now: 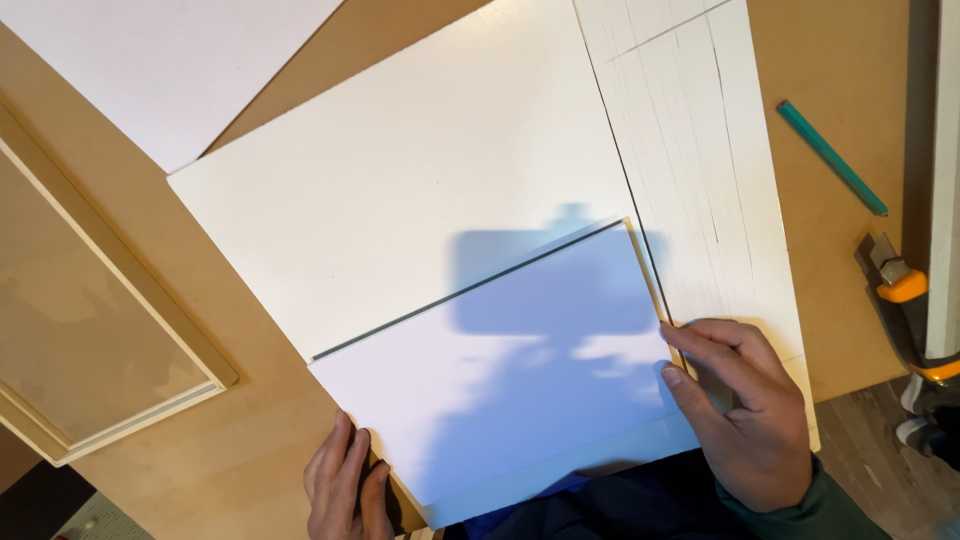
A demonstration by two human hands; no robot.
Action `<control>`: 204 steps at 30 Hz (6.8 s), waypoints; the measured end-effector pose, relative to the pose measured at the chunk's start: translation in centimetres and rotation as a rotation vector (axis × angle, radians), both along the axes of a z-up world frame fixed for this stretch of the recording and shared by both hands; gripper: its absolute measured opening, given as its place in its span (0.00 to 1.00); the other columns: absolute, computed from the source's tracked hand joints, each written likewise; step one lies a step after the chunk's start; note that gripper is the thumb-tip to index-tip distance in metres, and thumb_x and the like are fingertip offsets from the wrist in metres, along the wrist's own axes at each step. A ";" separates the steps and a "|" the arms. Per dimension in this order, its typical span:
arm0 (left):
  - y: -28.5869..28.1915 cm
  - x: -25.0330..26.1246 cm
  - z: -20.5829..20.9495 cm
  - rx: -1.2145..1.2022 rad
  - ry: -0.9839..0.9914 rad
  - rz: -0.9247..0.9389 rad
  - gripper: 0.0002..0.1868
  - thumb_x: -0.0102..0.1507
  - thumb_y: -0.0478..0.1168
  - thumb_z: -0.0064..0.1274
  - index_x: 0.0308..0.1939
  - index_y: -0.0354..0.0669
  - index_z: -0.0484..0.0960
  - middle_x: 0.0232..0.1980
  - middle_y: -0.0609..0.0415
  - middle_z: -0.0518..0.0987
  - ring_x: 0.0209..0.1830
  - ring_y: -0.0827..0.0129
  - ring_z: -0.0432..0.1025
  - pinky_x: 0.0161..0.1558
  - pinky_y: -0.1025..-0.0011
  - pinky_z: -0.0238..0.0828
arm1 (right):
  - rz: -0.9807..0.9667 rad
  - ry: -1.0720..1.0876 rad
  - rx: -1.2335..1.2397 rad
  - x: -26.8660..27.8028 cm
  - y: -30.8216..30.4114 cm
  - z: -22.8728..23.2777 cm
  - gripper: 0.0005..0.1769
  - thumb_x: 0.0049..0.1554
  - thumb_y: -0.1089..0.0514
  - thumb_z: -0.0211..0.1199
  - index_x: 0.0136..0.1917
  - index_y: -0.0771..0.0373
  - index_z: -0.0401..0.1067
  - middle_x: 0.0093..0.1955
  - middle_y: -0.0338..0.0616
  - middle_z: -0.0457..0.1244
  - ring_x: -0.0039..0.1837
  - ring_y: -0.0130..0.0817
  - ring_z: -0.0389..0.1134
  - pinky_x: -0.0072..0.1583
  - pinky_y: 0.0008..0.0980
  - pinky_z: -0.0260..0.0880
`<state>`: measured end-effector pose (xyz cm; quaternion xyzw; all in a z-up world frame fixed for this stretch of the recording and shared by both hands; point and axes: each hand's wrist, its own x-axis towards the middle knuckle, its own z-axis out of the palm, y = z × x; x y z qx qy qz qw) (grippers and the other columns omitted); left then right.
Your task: Framing a piece of artwork using a mat, ruler, and utility knife.
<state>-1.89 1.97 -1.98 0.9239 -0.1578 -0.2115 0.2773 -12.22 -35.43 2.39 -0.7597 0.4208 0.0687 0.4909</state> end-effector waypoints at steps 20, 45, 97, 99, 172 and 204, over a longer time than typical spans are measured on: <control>0.0 -0.1 -0.5 0.018 -0.008 -0.001 0.25 0.56 0.28 0.60 0.58 0.34 0.79 0.69 0.41 0.74 0.68 0.53 0.70 0.69 0.59 0.63 | -0.075 0.171 -0.014 -0.2 0.1 -0.6 0.18 0.54 0.62 0.67 0.59 0.61 0.79 0.56 0.44 0.67 0.57 0.29 0.72 0.56 0.28 0.75; -1.5 0.9 1.1 -0.010 0.027 0.041 0.23 0.60 0.29 0.59 0.61 0.38 0.80 0.71 0.46 0.73 0.69 0.55 0.70 0.66 0.58 0.67 | 0.031 0.299 -0.076 -1.8 0.4 -1.6 0.17 0.54 0.68 0.67 0.58 0.70 0.77 0.58 0.55 0.64 0.57 0.37 0.72 0.57 0.31 0.77; -1.7 0.3 0.5 0.069 -0.006 -0.031 0.21 0.59 0.27 0.58 0.58 0.33 0.81 0.69 0.40 0.74 0.66 0.53 0.71 0.66 0.59 0.66 | -0.002 0.125 -0.063 0.6 -0.6 0.0 0.20 0.56 0.67 0.64 0.62 0.66 0.76 0.58 0.47 0.65 0.55 0.32 0.70 0.55 0.28 0.73; -1.7 0.3 0.7 0.072 -0.030 -0.036 0.21 0.60 0.28 0.58 0.58 0.32 0.80 0.70 0.40 0.73 0.66 0.53 0.71 0.66 0.59 0.64 | 0.012 0.072 -0.004 0.5 -1.0 0.2 0.20 0.56 0.69 0.62 0.62 0.65 0.75 0.58 0.47 0.65 0.55 0.31 0.71 0.54 0.28 0.74; -3.8 0.7 3.6 -0.077 -0.107 -0.068 0.25 0.64 0.25 0.55 0.66 0.33 0.75 0.75 0.42 0.69 0.74 0.48 0.66 0.70 0.59 0.66 | 0.490 -0.117 0.124 -1.4 -5.5 1.5 0.30 0.53 0.72 0.55 0.68 0.57 0.73 0.48 0.44 0.63 0.46 0.33 0.66 0.49 0.31 0.70; -1.2 2.1 1.6 0.008 0.060 0.016 0.24 0.56 0.27 0.61 0.58 0.33 0.80 0.69 0.42 0.74 0.67 0.54 0.71 0.63 0.62 0.70 | 0.274 0.267 0.202 -1.5 -4.0 -1.5 0.24 0.56 0.68 0.58 0.65 0.65 0.76 0.53 0.46 0.61 0.54 0.32 0.67 0.55 0.29 0.67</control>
